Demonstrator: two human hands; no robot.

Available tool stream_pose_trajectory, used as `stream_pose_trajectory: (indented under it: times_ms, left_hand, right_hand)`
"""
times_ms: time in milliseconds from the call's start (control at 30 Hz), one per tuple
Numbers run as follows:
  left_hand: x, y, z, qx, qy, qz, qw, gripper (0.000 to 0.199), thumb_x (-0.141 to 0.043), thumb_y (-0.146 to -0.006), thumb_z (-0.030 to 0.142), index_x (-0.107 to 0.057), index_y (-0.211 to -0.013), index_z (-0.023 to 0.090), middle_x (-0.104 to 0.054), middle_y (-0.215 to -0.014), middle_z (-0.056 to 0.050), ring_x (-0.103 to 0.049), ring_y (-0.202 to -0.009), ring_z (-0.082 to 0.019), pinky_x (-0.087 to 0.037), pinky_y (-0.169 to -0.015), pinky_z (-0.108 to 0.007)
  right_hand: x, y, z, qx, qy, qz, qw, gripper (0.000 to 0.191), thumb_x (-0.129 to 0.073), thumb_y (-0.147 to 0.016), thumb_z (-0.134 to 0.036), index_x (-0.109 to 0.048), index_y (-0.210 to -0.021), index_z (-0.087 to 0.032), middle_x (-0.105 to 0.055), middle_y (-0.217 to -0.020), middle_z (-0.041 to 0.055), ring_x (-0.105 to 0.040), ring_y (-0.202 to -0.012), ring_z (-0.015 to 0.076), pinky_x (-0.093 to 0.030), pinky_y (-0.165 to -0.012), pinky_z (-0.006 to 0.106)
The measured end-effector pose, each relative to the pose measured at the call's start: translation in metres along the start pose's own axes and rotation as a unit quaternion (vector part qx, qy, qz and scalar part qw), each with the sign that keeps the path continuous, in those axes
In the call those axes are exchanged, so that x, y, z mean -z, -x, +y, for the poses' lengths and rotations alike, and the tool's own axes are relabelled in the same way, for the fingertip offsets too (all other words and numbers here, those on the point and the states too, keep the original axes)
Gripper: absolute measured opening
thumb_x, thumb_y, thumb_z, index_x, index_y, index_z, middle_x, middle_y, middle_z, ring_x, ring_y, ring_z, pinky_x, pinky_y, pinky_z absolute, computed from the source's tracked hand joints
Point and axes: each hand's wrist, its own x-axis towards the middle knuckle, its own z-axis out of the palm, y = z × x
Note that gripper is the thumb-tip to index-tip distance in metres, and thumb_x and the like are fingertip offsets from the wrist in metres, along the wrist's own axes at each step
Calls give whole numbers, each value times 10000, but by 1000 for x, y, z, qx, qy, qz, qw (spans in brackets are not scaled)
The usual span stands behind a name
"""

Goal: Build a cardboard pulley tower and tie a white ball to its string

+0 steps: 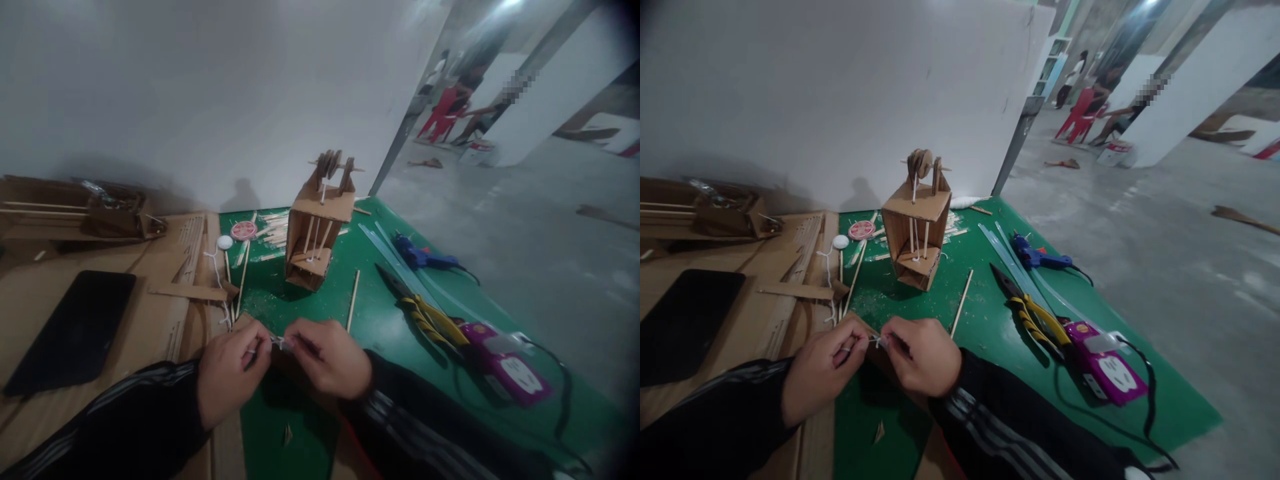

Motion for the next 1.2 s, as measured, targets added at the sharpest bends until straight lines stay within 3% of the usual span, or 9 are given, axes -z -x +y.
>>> stream_pose_trajectory:
  times_ms: [300,500,667,767,867,1000,1067,1200]
  left_hand:
    - [2,1,-1,-11,5,9,1000,213,-432,-887,322,-531,-737,209,-344,-537,68,-395,-480,-120,-259,-517,-254]
    - [1,2,-2,-16,14,32,999,196,-421,-884,299,-501,-732,206,-396,-548,60,-429,-508,-128,-278,-533,-260]
    - [1,1,-3,-21,74,62,995,208,-419,-895,268,-444,-697,205,-461,-590,44,-451,-558,-133,-319,-563,-262]
    - [3,1,-5,-56,176,73,980,237,-431,-904,277,-444,-682,196,-528,-731,-4,-503,-665,-143,-373,-612,-263]
    - [5,2,-5,-53,312,21,948,250,-440,-921,315,-472,-713,181,-549,-949,-55,-516,-703,-127,-398,-601,-250]
    - [9,2,-3,-19,438,-89,895,238,-433,-934,371,-462,-784,189,-539,-896,-36,-494,-656,-112,-367,-516,-212]
    - [9,1,-3,-18,440,-101,892,240,-420,-943,377,-470,-802,189,-520,-838,-15,-464,-629,-103,-349,-513,-207]
    - [8,-1,-5,-41,378,-82,921,248,-397,-956,355,-497,-809,182,-519,-823,-13,-440,-638,-108,-357,-571,-226]
  right_hand:
    - [-1,-2,0,-8,-39,23,999,140,-477,-890,-198,-586,-805,-175,-586,-645,-14,-503,-559,98,-336,-534,193]
    - [3,-2,0,-26,-49,-14,998,140,-487,-906,-252,-596,-870,-174,-583,-616,-21,-486,-527,97,-323,-516,194]
    - [9,-3,2,-7,-29,-28,999,105,-494,-884,-216,-579,-834,-180,-511,-573,-42,-414,-490,88,-296,-487,187]
    - [11,-3,2,11,-26,-18,999,90,-506,-836,-159,-581,-792,-181,-503,-586,-40,-417,-506,87,-303,-499,187]
    - [10,-2,3,22,-30,-16,999,104,-498,-814,-136,-576,-761,-180,-515,-597,-33,-435,-528,91,-320,-518,189]
    - [9,-2,4,16,-58,-17,998,131,-475,-825,-132,-571,-746,-175,-549,-626,-22,-467,-555,93,-339,-541,190]
    - [9,-2,4,5,-79,-10,997,133,-475,-829,-140,-573,-745,-168,-548,-625,-22,-465,-554,92,-339,-540,193]
    - [12,-3,4,-18,-131,-4,991,143,-484,-825,-160,-568,-709,-156,-505,-576,-34,-424,-522,86,-317,-509,194]
